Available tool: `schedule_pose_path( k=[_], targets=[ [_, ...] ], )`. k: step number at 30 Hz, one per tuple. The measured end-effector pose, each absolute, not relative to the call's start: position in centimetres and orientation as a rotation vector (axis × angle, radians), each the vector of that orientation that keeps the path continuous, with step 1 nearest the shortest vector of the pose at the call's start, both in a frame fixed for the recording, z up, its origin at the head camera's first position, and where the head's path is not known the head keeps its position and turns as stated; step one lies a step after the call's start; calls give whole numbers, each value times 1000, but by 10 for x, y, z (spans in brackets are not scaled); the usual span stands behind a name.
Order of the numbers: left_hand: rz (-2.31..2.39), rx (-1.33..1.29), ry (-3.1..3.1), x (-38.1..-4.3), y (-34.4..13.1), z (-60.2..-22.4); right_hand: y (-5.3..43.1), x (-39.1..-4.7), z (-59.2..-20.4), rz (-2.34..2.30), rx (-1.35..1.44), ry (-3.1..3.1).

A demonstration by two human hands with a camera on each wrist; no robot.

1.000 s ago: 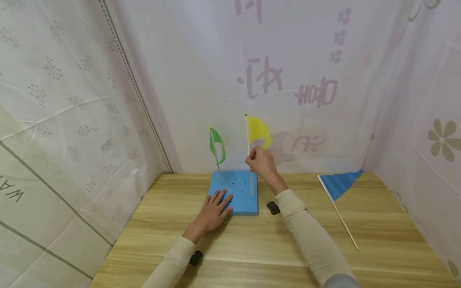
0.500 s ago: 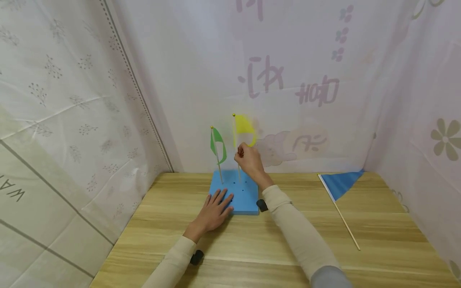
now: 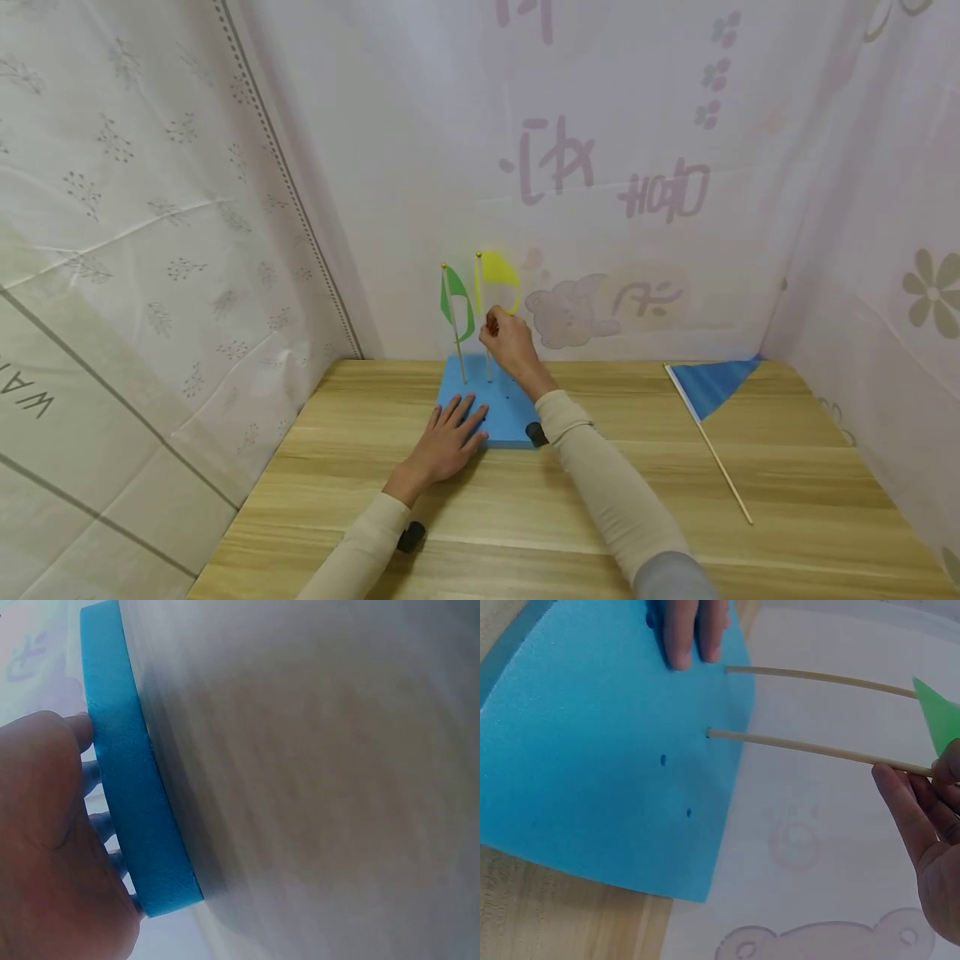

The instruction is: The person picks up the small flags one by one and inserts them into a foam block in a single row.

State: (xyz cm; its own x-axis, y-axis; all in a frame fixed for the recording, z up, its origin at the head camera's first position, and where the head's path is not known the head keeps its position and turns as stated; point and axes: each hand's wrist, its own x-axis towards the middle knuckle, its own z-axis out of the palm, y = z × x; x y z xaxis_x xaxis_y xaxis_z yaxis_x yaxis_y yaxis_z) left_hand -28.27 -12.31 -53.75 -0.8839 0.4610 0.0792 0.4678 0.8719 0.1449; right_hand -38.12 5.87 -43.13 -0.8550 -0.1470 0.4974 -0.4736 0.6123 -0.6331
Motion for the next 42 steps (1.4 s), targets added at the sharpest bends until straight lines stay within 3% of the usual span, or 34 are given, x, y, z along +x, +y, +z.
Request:
schedule_pose_path(
  k=[27,42],
  targets=[
    [-229,-730,-2984,-284,-124,-537,64,-377,-439,1162,444,-2558],
    [-259,-757,-2946,-282,-124,-540,158,-358,-454,1068,388,-2545]
  ],
)
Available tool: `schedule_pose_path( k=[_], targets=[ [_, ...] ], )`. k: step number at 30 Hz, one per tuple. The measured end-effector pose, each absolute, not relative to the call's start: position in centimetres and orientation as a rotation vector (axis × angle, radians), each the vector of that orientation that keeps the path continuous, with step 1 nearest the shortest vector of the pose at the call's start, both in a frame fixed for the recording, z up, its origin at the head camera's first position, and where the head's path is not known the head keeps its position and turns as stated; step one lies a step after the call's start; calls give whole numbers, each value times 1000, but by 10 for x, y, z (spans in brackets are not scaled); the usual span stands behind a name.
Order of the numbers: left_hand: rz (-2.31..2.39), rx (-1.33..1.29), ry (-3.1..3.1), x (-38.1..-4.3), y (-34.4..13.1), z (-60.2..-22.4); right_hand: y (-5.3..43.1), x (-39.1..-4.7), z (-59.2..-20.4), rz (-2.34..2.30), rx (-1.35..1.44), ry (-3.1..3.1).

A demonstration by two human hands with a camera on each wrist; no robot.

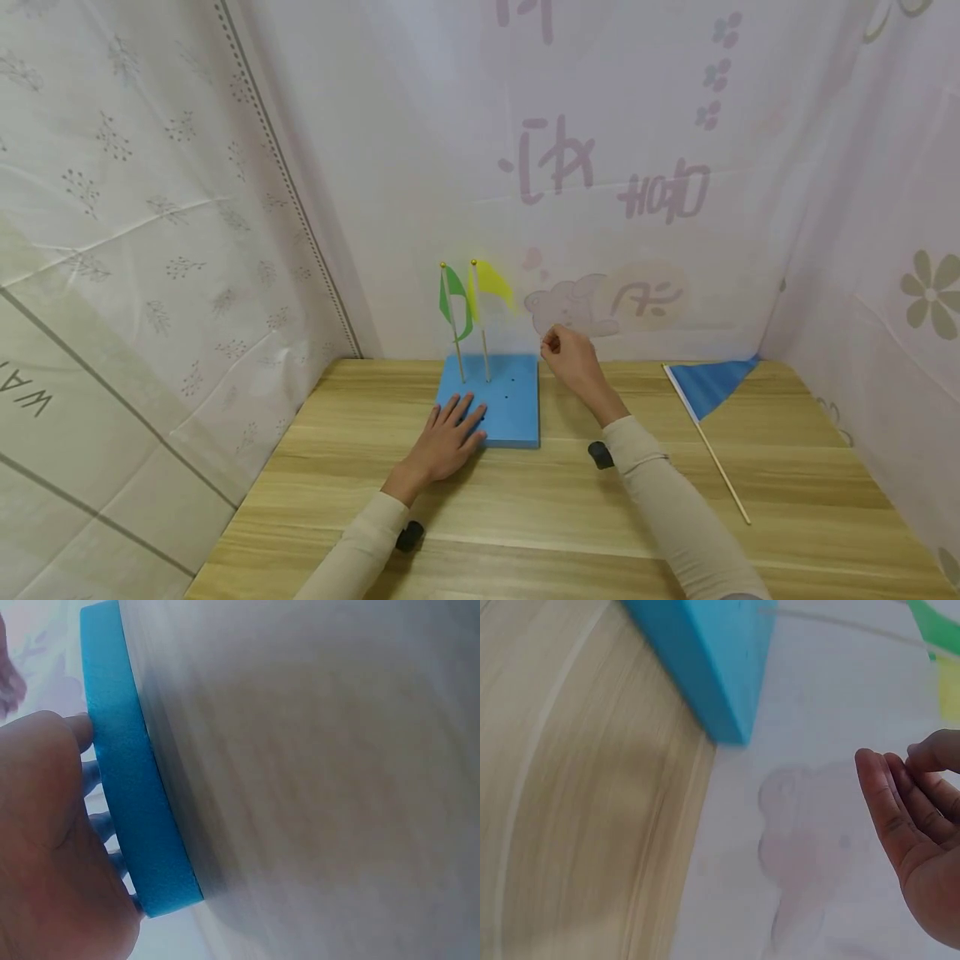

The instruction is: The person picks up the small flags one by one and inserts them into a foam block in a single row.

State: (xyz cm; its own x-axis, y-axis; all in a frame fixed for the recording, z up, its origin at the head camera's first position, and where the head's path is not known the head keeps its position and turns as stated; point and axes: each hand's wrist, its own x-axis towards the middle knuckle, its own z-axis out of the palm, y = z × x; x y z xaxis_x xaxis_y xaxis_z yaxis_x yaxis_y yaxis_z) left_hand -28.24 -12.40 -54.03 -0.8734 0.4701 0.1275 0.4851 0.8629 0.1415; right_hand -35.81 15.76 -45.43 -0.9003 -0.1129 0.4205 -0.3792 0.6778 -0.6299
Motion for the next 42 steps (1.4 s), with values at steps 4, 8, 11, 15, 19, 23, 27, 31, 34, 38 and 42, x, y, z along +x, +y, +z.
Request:
schedule_pose_path(
  k=[4,8,11,15,19,23,27,31,34,38,42],
  targets=[
    [-265,-752,-2938,-283,-125,-542,189,-347,-455,1032,349,-2552],
    [-264,-749,-2938,-283,-126,-542,221,-335,-457,979,306,-2599],
    [-270,-748,-2937,-282,-127,-542,246,-324,-460,957,272,-2667],
    [-298,-753,-2940,-281,-127,-540,281,-309,-465,980,238,-2747],
    [-292,-747,-2936,-281,-128,-538,316,-294,-473,998,182,-2793],
    [-272,-739,-2937,-281,-129,-537,348,-279,-485,959,129,-2853],
    [-270,-740,-2933,-281,-128,-536,370,-268,-497,930,106,-2930],
    [-288,-752,-2918,-280,-127,-533,382,-261,-504,831,97,-2975],
    [-282,-757,-2919,-279,-127,-532,385,-257,-508,785,77,-3010],
    [-262,-762,-2934,-278,-124,-532,386,-251,-512,806,28,-3079],
    [-244,-752,-2952,-275,-121,-530,384,-248,-514,829,-3,-3100]
  ],
)
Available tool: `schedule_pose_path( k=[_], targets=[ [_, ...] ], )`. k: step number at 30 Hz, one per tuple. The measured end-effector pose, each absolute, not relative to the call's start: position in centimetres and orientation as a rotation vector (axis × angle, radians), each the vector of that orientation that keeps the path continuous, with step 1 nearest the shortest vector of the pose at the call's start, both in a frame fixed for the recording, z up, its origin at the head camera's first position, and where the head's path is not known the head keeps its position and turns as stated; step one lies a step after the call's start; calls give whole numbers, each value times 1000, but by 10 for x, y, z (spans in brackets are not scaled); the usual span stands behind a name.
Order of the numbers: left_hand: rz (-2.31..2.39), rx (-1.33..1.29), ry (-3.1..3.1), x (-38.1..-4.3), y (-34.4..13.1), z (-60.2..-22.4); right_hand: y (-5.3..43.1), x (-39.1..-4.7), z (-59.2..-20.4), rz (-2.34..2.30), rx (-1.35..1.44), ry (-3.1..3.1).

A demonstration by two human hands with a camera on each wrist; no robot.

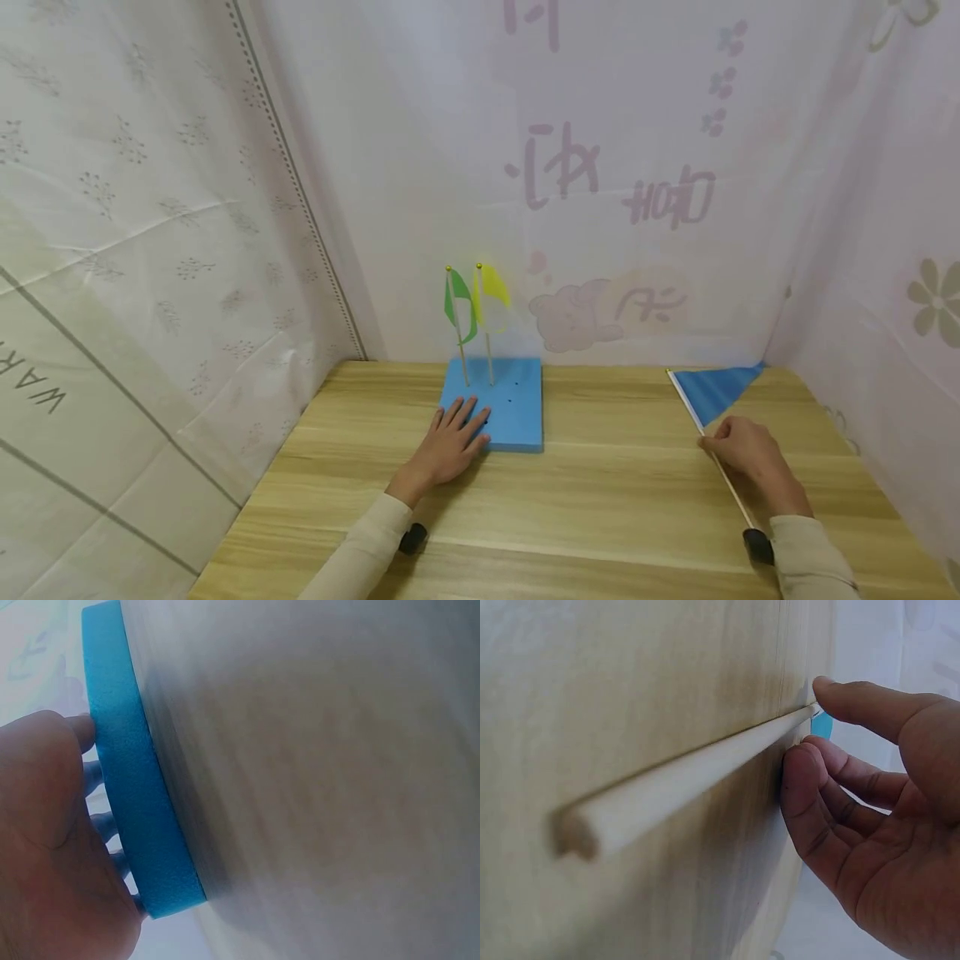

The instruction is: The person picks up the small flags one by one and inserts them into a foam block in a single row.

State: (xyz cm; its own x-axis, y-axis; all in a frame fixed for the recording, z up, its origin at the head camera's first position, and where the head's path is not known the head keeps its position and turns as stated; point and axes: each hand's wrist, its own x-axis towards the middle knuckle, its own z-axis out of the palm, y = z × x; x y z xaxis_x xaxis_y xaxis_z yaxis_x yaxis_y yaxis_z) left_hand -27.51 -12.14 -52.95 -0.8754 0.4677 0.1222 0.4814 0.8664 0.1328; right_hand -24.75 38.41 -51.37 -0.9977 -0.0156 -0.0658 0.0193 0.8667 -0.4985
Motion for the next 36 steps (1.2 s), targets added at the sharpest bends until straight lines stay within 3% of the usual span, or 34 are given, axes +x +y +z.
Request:
schedule_pose_path(
  k=[36],
  targets=[
    [-261,-772,-2937,-280,-123,-536,375,-255,-514,-818,20,2958]
  ],
)
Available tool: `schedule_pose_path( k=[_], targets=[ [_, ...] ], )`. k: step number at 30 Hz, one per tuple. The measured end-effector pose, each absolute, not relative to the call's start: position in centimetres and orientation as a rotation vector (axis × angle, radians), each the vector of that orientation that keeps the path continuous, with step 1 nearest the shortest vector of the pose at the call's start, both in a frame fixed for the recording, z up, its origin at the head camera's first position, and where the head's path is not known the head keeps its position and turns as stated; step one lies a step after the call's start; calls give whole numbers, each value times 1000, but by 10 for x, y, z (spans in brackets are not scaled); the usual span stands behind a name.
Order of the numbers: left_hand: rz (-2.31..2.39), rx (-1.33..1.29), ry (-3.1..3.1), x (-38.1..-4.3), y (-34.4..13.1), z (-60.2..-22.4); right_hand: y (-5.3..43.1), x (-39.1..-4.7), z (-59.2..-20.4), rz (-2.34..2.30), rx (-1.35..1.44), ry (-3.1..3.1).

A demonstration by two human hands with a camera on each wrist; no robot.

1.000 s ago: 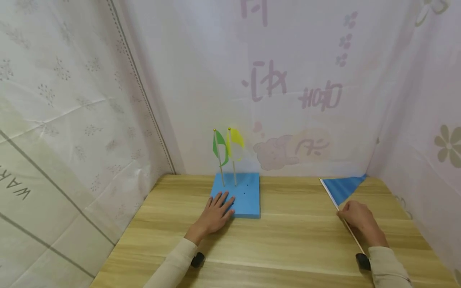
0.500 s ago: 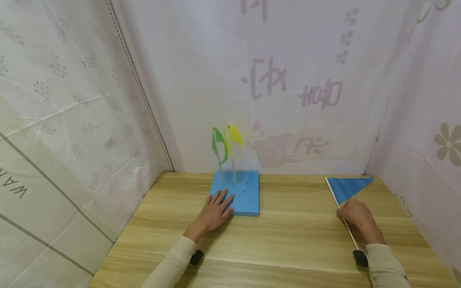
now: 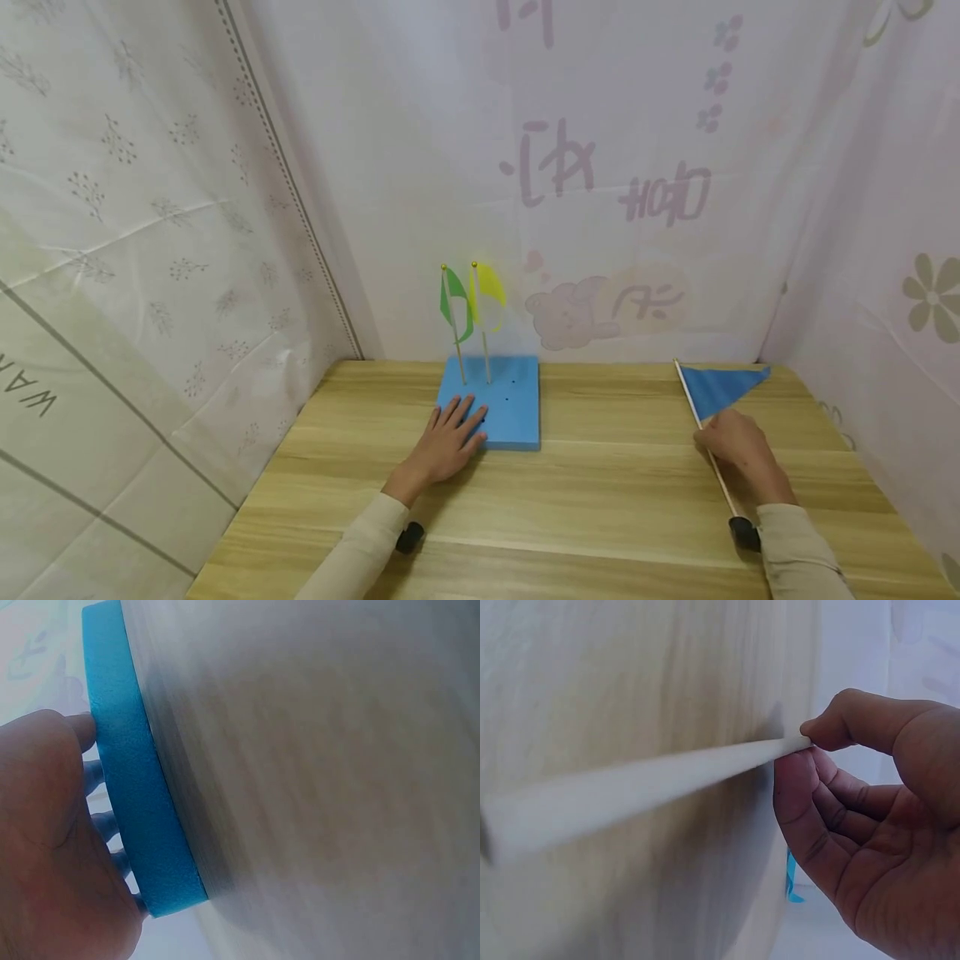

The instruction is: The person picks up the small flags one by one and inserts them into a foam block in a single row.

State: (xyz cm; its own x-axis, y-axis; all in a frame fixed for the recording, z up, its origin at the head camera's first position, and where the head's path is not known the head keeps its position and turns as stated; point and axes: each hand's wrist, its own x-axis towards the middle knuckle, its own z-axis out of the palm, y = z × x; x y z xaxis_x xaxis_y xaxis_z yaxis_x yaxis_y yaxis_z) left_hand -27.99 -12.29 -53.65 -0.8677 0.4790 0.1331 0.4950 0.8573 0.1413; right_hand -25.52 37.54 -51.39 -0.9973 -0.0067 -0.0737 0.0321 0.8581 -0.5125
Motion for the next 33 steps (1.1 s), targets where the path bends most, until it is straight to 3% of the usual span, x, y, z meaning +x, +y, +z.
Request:
schedule_pose_path(
  k=[33],
  targets=[
    [-280,-756,-2972,-276,-120,-528,327,-279,-483,-921,-71,2992]
  ],
)
